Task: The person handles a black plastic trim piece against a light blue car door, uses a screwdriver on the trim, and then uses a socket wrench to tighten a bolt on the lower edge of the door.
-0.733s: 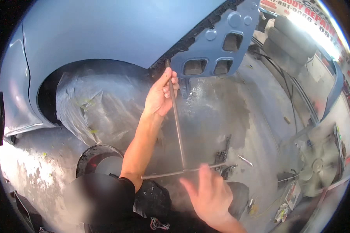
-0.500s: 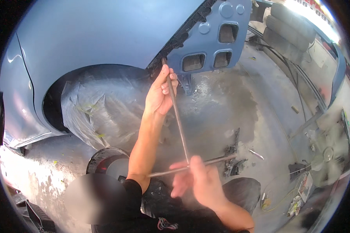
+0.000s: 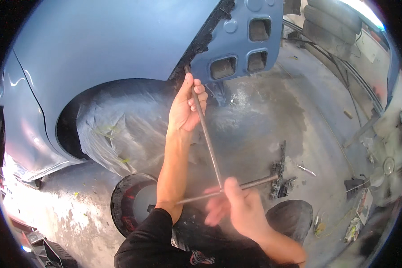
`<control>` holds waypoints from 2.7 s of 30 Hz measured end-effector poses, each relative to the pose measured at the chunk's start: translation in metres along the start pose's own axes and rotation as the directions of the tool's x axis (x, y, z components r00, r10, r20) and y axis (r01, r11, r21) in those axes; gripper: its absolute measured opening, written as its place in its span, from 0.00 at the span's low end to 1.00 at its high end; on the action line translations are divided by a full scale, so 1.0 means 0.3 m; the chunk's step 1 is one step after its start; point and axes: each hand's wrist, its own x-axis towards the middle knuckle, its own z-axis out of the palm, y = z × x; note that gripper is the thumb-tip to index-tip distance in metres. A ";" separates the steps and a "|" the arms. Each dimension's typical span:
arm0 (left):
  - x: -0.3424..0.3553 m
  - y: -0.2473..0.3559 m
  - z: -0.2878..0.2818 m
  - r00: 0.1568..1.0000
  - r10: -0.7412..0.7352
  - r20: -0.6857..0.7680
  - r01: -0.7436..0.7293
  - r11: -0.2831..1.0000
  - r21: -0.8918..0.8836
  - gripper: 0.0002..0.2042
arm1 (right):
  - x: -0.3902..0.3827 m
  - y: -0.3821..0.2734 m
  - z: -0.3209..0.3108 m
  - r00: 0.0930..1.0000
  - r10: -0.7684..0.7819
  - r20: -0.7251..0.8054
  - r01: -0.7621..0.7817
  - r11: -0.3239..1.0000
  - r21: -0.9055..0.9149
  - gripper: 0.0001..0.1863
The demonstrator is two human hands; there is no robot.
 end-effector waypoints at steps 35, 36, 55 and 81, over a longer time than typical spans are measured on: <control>-0.031 -0.034 0.093 0.995 0.083 -0.049 -0.079 0.994 0.077 0.15 | 0.004 -0.081 -0.059 0.386 -0.790 0.476 0.188 -0.437 -0.879 0.35; -0.033 -0.025 0.079 0.995 0.081 -0.054 -0.077 0.994 0.076 0.15 | -0.001 -0.101 -0.055 0.368 -0.718 0.591 0.062 -0.615 -0.786 0.35; -0.066 0.026 0.046 0.986 -0.031 0.163 0.013 0.994 0.108 0.11 | 0.116 -0.104 0.142 0.974 -0.218 0.054 0.080 0.564 0.822 0.32; -0.054 0.021 0.047 0.993 0.007 0.119 -0.012 0.999 0.043 0.11 | -0.010 -0.194 0.042 0.994 -0.104 0.021 0.101 0.986 0.132 0.20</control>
